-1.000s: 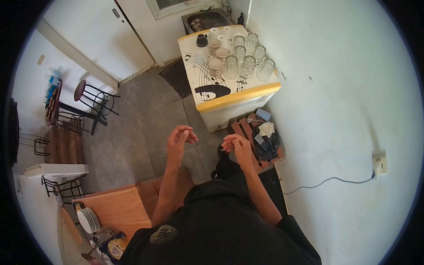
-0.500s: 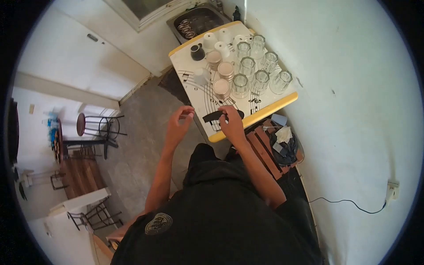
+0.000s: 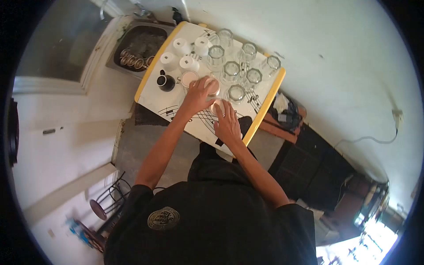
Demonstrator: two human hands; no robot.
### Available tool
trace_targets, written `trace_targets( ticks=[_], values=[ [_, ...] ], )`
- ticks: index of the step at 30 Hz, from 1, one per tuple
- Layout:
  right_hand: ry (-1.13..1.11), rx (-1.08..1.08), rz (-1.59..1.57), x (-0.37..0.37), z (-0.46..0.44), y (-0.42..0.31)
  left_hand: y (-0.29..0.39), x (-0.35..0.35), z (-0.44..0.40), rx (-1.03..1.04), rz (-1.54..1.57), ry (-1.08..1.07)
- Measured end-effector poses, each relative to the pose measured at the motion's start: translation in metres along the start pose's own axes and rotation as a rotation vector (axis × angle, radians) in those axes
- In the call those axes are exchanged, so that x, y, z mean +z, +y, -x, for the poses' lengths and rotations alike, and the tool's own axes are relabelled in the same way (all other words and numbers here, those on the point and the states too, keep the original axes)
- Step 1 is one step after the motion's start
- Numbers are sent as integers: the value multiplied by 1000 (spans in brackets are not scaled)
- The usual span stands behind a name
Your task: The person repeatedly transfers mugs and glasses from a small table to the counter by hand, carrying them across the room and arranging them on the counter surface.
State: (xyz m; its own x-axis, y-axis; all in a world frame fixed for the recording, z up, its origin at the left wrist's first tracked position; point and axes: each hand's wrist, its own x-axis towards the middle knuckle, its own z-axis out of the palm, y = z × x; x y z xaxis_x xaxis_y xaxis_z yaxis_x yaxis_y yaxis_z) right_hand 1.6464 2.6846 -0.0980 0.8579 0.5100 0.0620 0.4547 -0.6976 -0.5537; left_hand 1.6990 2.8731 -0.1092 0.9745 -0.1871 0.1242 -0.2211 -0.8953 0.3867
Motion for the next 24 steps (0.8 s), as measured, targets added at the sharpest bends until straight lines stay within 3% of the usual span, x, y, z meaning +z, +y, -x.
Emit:
trace_targets(
  ticks=[3, 10, 24],
  values=[
    [74, 39, 72, 17, 3, -5, -12, -1, -13, 138, -26, -18],
    [136, 109, 144, 29, 13, -20, -22, -1, -26, 173, -58, -186],
    [181, 236, 83, 30, -15, -22, -31, -4, -38, 309, 51, -190]
  ],
)
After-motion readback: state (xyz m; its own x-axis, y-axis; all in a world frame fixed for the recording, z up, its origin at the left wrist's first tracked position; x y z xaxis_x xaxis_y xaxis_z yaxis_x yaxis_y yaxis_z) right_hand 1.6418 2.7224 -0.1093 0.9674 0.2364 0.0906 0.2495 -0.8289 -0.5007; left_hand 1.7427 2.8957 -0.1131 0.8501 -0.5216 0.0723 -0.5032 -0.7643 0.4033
